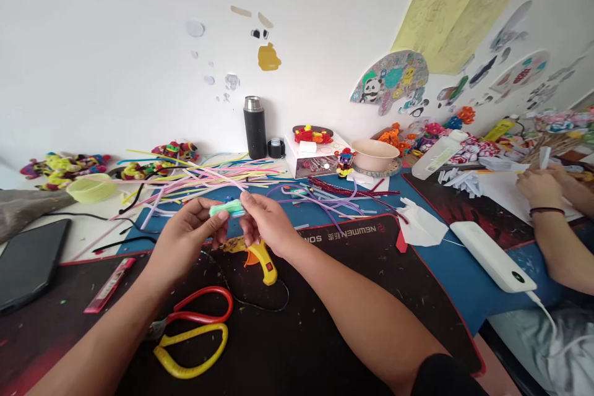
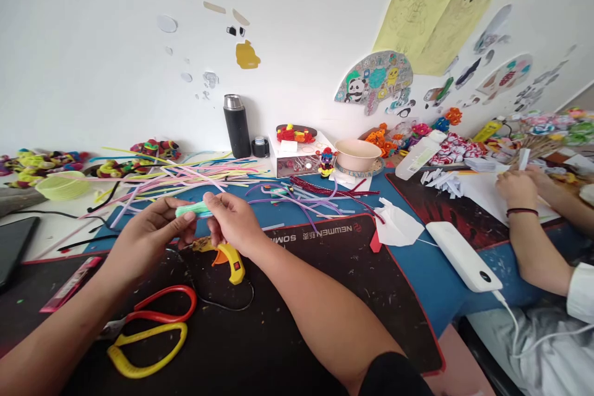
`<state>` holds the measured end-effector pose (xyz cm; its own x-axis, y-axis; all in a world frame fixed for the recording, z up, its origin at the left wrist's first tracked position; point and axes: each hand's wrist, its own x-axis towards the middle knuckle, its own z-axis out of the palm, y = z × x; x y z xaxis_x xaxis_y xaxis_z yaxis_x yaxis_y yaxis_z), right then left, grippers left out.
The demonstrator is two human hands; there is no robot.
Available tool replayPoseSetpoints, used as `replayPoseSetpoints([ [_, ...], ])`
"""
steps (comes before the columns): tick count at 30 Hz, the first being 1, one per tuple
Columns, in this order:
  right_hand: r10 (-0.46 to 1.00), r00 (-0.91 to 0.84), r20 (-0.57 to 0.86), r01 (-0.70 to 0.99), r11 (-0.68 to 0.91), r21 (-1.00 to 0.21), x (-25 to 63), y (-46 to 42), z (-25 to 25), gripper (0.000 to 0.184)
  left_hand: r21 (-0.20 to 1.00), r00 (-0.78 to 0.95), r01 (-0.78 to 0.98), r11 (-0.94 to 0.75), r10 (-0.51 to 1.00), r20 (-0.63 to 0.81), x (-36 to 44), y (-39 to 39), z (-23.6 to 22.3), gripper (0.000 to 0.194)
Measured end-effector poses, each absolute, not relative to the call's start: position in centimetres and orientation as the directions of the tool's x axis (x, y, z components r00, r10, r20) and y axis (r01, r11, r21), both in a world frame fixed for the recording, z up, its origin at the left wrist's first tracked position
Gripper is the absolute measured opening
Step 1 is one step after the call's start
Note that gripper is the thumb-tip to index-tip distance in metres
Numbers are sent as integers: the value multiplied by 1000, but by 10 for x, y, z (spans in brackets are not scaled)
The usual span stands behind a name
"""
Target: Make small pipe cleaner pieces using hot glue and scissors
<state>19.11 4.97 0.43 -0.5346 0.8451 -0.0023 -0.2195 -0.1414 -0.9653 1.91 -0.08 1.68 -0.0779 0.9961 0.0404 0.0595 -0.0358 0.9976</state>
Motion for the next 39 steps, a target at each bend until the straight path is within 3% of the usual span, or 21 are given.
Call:
replayPoseSetpoints([
  [7,832,-554,25,-213,-112,-971,192,51,3,55,999,-114,22,-41,993,43,20,-1,24,42],
  [13,862,-505,34,-203,-81,-976,191,48,6,54,999,8,48,13,1000,-13,18,2,14,48],
  [18,884,-467,10,-186,-87,-979,192,50,7,55,993,-8,80,-81,997,82,17,1,18,62],
  [25,874,-485,28,-208,-85,-974,189,49,2,53,995,-73,61,-79,994,83,22,-2,21,44],
  [39,877,-477,58,-212,-51,-976,186,48,-5,50,1000,-90,8,-23,996,24,25,0,19,43],
])
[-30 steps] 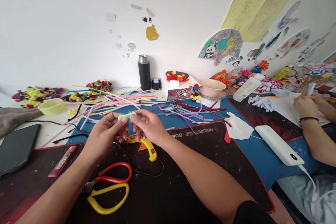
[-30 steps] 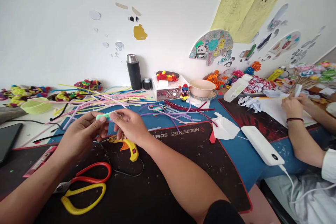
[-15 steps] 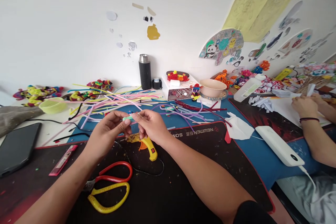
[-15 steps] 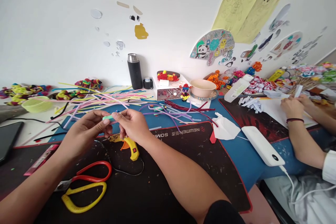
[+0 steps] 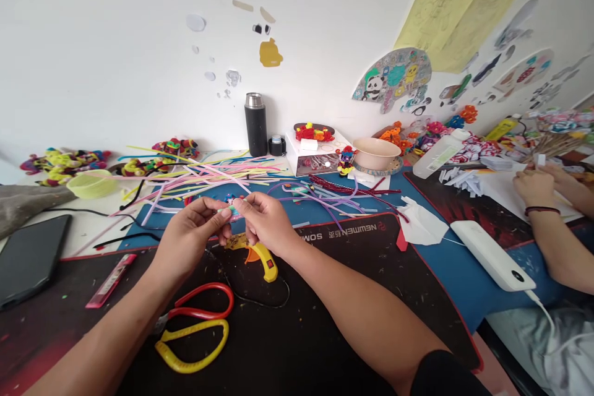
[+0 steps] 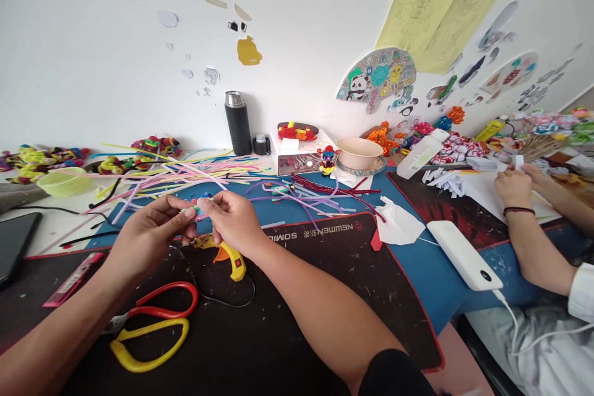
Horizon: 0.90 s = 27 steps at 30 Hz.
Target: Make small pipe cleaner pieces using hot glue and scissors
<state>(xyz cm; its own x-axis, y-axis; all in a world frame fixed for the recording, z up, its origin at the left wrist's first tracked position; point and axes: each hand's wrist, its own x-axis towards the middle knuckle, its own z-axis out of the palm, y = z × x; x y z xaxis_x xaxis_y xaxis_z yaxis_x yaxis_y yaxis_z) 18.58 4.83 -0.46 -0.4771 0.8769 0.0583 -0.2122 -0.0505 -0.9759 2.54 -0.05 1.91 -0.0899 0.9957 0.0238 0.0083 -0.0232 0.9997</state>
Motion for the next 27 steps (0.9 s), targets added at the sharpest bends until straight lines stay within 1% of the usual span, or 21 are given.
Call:
replayPoseSetpoints([
  [4,846,-533,-6,-195,-130,-972,189,48,4,54,998,-136,-64,0,991,-9,21,2,15,39],
  [8,831,-557,-13,-206,-152,-967,192,50,8,56,987,-168,-160,29,984,-56,15,5,17,36],
  [12,832,-554,28,-189,-92,-978,193,50,6,54,986,-137,-151,63,987,-84,18,5,19,39],
  [16,854,-520,6,-138,-78,-987,192,48,7,52,988,-77,-126,86,992,-96,19,3,15,41],
  [20,878,-479,8,-138,-66,-988,192,49,6,50,991,-36,-117,64,997,-68,17,1,15,47],
  [22,876,-481,20,-153,-62,-986,192,50,4,49,996,-40,-78,45,998,-48,18,0,18,50],
  [24,869,-495,32,-172,-62,-983,191,50,1,48,998,-49,-56,39,998,-41,19,0,20,47],
  [27,862,-506,24,-173,-74,-982,190,49,0,48,992,-75,-115,43,996,-51,20,1,20,42],
])
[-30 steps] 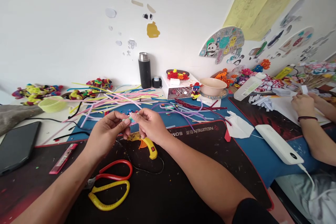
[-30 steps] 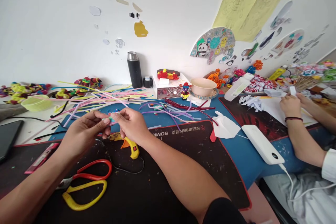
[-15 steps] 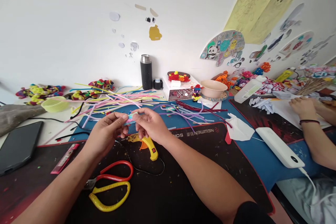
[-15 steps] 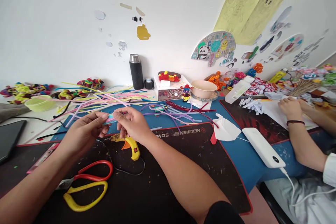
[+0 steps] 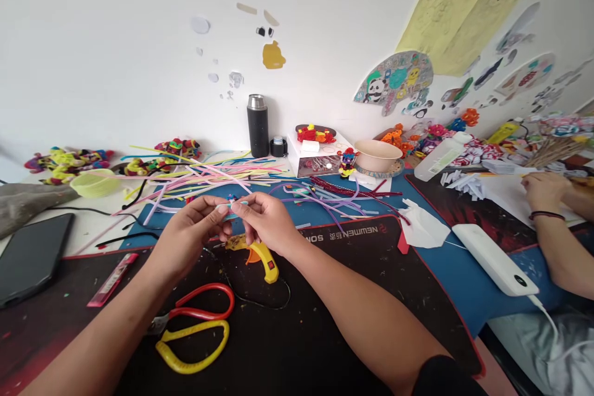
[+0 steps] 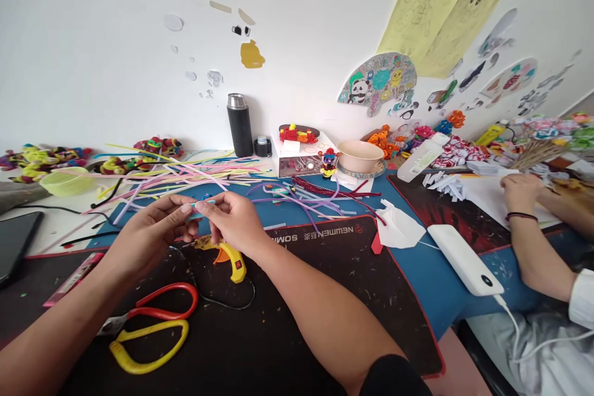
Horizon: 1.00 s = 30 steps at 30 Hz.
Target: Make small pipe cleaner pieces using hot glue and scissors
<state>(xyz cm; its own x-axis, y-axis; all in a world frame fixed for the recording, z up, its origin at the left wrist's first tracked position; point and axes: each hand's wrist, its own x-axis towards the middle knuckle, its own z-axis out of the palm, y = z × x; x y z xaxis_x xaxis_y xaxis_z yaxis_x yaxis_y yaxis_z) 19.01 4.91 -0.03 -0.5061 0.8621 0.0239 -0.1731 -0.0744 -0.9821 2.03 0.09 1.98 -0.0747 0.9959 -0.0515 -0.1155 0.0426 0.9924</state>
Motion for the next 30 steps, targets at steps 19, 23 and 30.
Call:
replayPoseSetpoints([
  [19,872,-487,-40,-244,-180,-953,186,47,1,53,996,-71,-80,35,997,-40,21,2,16,49],
  [23,881,-472,-47,-212,-165,-963,188,47,5,55,997,-57,67,-47,997,51,22,0,21,61],
  [30,858,-513,-14,-153,-107,-982,189,47,5,55,981,-118,168,-93,986,114,22,-3,27,53],
])
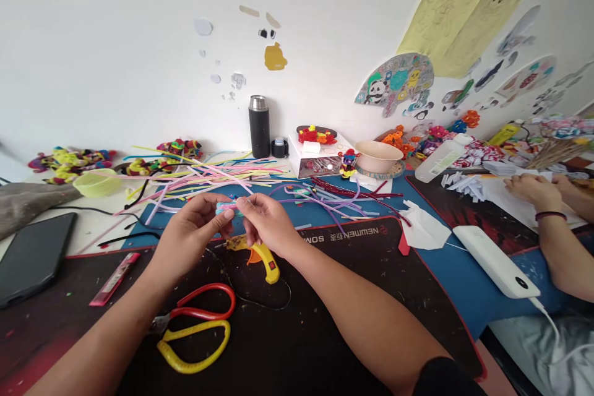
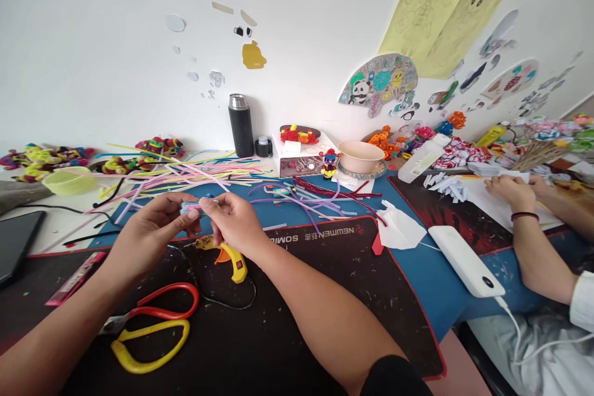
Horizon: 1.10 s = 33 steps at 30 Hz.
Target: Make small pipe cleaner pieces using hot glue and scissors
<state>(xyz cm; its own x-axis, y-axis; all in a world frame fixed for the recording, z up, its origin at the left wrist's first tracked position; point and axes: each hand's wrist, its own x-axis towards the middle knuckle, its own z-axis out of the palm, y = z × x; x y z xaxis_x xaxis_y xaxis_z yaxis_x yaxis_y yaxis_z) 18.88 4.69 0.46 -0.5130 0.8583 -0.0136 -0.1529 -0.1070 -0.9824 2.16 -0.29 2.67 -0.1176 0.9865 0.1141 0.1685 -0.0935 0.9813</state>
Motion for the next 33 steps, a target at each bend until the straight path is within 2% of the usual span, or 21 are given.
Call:
replayPoseSetpoints([
  [9,858,-513,20,-176,-82,-981,188,45,4,50,996,-51,80,-47,997,52,27,-1,24,52],
  [19,845,-534,21,-182,-91,-979,188,47,-1,50,995,-69,69,-67,995,71,27,1,16,50],
  [26,851,-523,-36,-237,-186,-954,190,50,5,64,989,-150,99,-110,981,124,26,2,17,50],
  [33,864,-497,-80,-291,-252,-923,191,56,-3,61,990,-131,90,-106,984,117,27,0,19,50],
])
